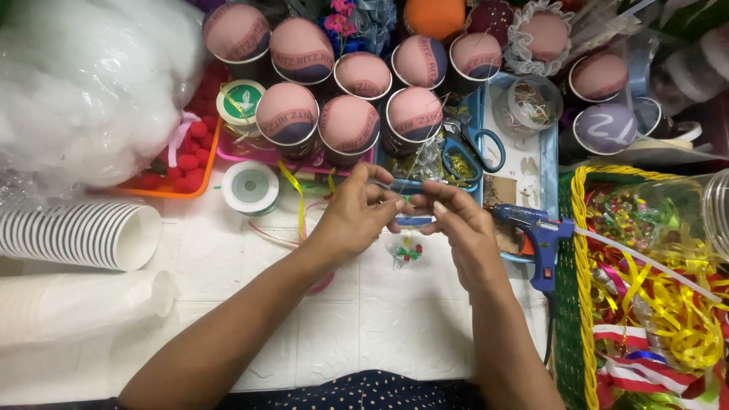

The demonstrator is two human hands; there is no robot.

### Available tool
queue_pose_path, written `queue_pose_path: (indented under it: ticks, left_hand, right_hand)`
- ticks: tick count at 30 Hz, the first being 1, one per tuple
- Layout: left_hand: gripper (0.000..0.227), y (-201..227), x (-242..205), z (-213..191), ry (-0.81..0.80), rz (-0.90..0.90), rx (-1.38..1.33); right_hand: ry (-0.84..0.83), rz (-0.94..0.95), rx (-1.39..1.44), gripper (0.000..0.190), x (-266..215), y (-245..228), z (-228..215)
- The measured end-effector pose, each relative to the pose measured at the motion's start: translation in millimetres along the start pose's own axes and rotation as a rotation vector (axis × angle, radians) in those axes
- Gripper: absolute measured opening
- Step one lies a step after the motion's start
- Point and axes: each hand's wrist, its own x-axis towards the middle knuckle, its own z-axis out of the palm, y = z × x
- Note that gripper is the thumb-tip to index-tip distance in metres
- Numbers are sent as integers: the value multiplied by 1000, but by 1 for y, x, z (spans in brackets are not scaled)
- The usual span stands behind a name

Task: Assembling small decorative floral arrangements using a hot glue gun and various small beads and ornaments.

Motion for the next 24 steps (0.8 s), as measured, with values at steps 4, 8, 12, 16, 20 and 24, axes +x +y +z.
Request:
queue_pose_path:
  ticks: [4, 8, 12, 16, 20, 24]
  left_hand:
    - [32, 0, -6, 3, -12, 20, -137]
    - [28, 6, -19, -6, -1, -7, -133]
    - [28, 4, -42, -26, 1, -37, -123]
    - [28, 6, -69, -55, 3, -62, -73]
    - [26, 14, -99, -79, 12, -45, 39]
    - [20, 33, -128, -85, 15, -42, 5]
  right_hand:
    - [-123, 96, 128, 52, 25, 6, 16]
    - [-96, 81, 203, 36, 43, 1, 33]
    - [-102, 146, 449, 19, 56, -2, 30]
    - [-143, 228, 577, 16, 67, 6, 20]
    - [-109, 249, 560, 15, 75, 3, 15]
    - [-78, 249, 534, 12, 75, -9, 16]
